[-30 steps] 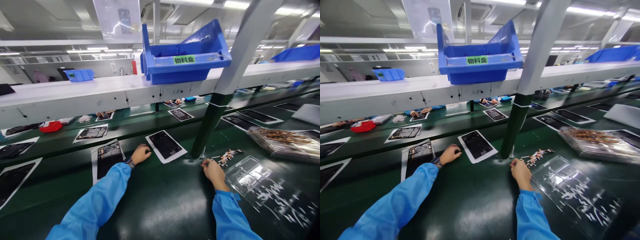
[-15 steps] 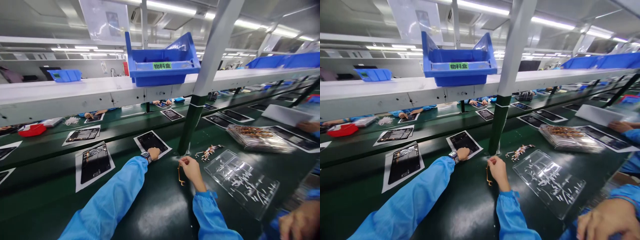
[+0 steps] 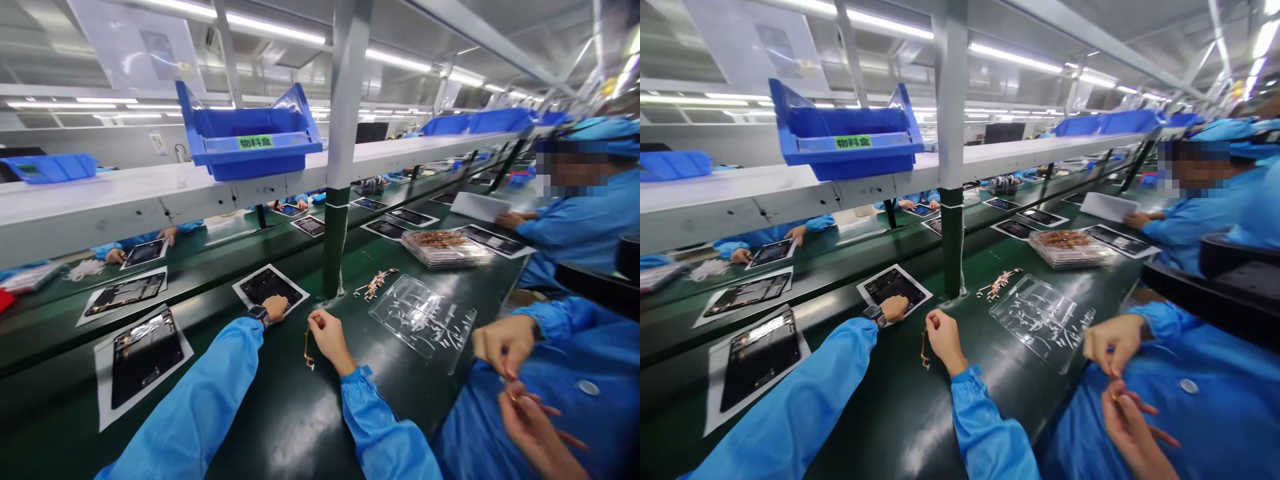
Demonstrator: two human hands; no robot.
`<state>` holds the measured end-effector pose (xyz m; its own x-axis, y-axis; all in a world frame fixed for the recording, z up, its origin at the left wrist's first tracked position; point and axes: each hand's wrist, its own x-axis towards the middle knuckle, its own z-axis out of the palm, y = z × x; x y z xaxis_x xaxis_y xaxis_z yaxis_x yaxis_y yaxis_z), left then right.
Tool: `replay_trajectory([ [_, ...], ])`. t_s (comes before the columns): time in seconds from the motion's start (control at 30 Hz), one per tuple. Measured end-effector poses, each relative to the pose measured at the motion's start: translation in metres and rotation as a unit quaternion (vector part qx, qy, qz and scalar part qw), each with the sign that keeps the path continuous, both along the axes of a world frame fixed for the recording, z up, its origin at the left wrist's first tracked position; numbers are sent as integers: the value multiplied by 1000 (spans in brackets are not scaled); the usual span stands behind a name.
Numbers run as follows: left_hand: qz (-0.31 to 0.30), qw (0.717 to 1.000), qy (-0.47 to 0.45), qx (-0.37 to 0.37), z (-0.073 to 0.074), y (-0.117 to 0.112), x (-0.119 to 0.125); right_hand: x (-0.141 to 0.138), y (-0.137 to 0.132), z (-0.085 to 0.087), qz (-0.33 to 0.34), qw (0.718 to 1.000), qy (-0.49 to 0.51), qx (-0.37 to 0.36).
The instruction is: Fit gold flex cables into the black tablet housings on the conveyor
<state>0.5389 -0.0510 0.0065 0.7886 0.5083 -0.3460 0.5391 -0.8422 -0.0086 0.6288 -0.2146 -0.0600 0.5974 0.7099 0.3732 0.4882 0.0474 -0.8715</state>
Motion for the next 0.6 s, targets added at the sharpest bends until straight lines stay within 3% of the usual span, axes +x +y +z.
replay_trajectory([
  [0.2, -23, 999, 13, 36, 10, -4, -12, 7, -6, -1, -15, 1000, 9, 9],
  [0.4, -52, 997, 1, 53, 35, -6, -62, 15, -17, 10, -13, 998, 52, 38],
  [0.5, -75, 996, -11, 45, 47, -34, -104, 22, -24, 17, -14, 996, 74, 47],
  [0.6, -103, 994, -30, 32, 43, -88, -156, 29, -33, 26, -14, 998, 40, 45],
])
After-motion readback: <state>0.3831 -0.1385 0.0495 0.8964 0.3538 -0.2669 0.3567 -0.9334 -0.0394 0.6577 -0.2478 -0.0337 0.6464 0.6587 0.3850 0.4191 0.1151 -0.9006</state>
